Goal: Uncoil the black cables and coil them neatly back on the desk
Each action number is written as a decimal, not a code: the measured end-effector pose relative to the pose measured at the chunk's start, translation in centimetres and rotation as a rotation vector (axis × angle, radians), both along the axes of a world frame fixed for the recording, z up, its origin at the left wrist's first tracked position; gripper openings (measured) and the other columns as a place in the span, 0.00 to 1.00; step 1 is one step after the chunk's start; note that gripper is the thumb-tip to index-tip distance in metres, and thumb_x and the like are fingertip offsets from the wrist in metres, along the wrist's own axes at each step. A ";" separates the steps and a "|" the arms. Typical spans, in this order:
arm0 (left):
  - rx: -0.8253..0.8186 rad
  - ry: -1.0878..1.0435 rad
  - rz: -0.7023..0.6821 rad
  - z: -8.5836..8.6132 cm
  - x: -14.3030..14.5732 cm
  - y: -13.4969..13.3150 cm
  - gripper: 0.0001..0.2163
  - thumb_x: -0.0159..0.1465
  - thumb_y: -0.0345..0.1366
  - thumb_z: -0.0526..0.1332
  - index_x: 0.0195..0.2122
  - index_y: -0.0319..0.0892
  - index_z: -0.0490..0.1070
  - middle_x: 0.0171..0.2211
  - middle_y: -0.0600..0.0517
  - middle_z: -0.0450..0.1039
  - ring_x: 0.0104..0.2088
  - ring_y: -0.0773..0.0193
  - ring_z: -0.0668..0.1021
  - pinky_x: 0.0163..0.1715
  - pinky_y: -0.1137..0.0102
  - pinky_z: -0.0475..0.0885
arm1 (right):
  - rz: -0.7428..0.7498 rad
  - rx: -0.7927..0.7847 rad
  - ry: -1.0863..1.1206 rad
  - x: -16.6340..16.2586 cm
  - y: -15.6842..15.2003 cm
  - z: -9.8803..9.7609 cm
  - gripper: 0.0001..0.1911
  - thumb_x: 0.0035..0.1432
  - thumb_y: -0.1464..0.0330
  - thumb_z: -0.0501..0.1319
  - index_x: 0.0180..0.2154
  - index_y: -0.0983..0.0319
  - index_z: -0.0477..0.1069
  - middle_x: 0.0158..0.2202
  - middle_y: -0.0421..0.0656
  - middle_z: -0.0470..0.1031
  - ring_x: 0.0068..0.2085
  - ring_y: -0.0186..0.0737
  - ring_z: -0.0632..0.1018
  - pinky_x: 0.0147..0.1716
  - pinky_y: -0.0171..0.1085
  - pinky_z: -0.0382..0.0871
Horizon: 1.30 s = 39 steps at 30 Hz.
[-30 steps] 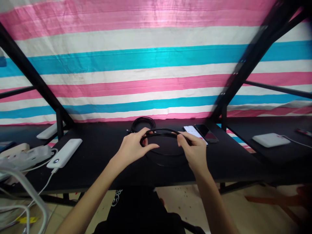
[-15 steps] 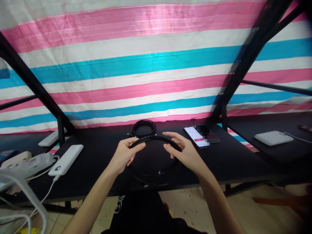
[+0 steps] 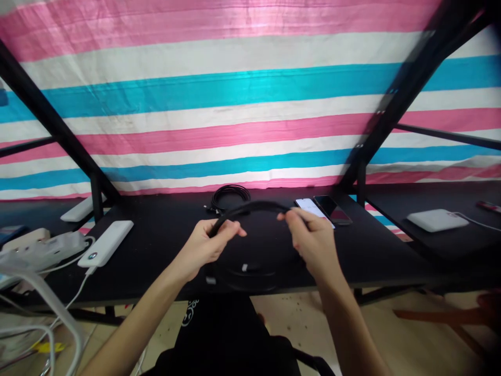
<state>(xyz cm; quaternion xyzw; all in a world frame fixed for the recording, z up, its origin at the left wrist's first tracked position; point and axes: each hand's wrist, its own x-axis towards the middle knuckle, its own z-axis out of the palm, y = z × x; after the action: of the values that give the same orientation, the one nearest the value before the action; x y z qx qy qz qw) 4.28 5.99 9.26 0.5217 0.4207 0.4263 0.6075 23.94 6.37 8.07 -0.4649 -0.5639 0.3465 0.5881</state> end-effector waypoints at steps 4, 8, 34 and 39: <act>-0.006 -0.226 0.179 -1.3 0.2 0.5 0.22 0.57 0.49 0.63 0.17 0.40 0.59 0.12 0.64 0.43 0.12 0.79 0.47 0.10 0.79 0.41 | -0.031 -0.069 0.238 -0.6 1.4 -1.6 0.20 0.56 0.52 0.59 0.30 0.63 0.72 0.11 0.31 0.52 0.12 0.24 0.54 0.11 0.27 0.44; 0.020 -0.365 0.323 -1.9 0.0 0.7 0.23 0.55 0.46 0.67 0.16 0.40 0.55 0.12 0.64 0.42 0.12 0.79 0.47 0.10 0.80 0.41 | 0.112 -0.108 0.261 -1.8 1.6 -2.5 0.20 0.53 0.53 0.63 0.25 0.63 0.67 0.10 0.30 0.52 0.11 0.24 0.55 0.10 0.26 0.48; 0.162 -0.003 0.069 -0.9 -1.2 -2.8 0.12 0.63 0.44 0.59 0.44 0.45 0.72 0.14 0.63 0.48 0.14 0.76 0.51 0.13 0.81 0.46 | 0.226 -0.032 -0.025 0.6 -3.1 -0.6 0.14 0.59 0.62 0.60 0.47 0.55 0.74 0.18 0.34 0.55 0.19 0.28 0.56 0.17 0.29 0.50; 0.414 0.222 0.130 0.3 -0.8 -4.4 0.11 0.60 0.36 0.62 0.44 0.50 0.78 0.24 0.53 0.73 0.21 0.71 0.71 0.22 0.78 0.65 | 0.140 0.221 -0.287 0.0 -4.8 0.6 0.15 0.58 0.71 0.60 0.45 0.50 0.77 0.22 0.37 0.69 0.22 0.30 0.66 0.22 0.32 0.60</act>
<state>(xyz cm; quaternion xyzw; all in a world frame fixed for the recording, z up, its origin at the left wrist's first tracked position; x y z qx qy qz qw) 3.49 1.59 9.59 0.6505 0.4213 0.4819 0.4088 23.97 1.59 8.65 -0.4017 -0.7075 0.2526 0.5236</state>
